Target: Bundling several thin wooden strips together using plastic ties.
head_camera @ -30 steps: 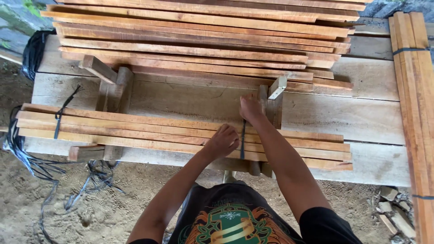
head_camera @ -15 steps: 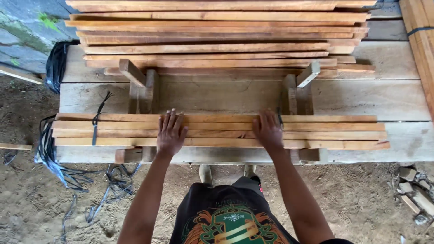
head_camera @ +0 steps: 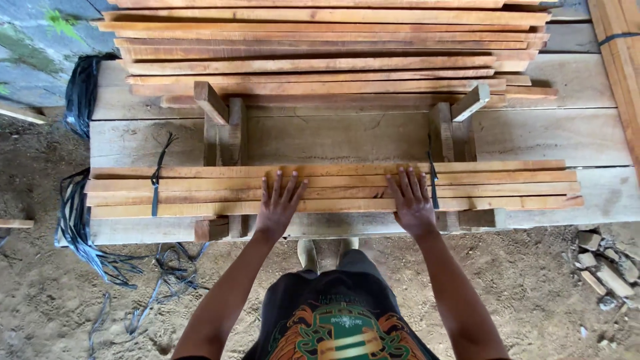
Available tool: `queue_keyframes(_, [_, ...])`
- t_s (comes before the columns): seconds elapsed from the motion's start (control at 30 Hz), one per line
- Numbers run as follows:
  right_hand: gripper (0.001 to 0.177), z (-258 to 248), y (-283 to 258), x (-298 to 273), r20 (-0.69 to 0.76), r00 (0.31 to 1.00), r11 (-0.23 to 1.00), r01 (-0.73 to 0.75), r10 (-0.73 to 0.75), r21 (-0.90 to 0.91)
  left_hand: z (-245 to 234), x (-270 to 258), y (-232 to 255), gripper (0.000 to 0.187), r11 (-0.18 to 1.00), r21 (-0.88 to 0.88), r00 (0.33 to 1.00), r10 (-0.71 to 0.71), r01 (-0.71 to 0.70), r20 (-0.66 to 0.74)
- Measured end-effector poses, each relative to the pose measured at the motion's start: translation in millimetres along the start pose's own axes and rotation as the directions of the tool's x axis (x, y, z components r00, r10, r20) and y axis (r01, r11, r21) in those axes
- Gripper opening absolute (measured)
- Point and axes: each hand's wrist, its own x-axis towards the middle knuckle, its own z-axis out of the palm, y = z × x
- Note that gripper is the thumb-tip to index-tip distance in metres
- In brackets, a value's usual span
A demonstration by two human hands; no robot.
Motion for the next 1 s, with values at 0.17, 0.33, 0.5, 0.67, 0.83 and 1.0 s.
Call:
queue_keyframes(0.17, [0.129,7.8,3.5,-4.0,0.211,0.976,0.991,-0.08,0.056,0.108,2.1,4.0,-1.0,0.128,0.997,0.081,0.998,0.008,-0.003,-0.069])
queue_keyframes(0.33, [0.124,7.6,14.4,2.5,0.271,0.961,0.986,-0.092,0.05,0.141,13.4,6.4,-9.0,0.126,1.0,0.015,0.986,0.015,-0.018,0.164])
queue_keyframes(0.5, [0.104,-19.5,48.4,55.4,0.465,0.885,0.98,-0.09,-0.004,0.18,-18.1,59.9,-37.0,0.113,0.986,-0.16,0.83,0.061,0.035,0.555])
queue_keyframes(0.67, [0.081,-46.7,81.5,121.5,0.778,0.625,0.906,-0.289,-0.067,0.31,-48.3,133.1,-81.9,0.092,0.896,-0.342,0.578,0.125,0.283,0.806])
queue_keyframes(0.83, [0.07,-12.1,103.0,126.1,0.605,0.796,0.968,-0.157,0.007,0.196,27.3,142.8,-112.8,0.078,0.973,-0.126,0.7,-0.046,0.192,0.713])
queue_keyframes(1.0, [0.076,-6.0,100.7,130.4,0.533,0.846,0.976,-0.121,0.006,0.181,14.2,123.9,-113.3,0.068,0.978,-0.209,0.972,0.028,0.023,0.235])
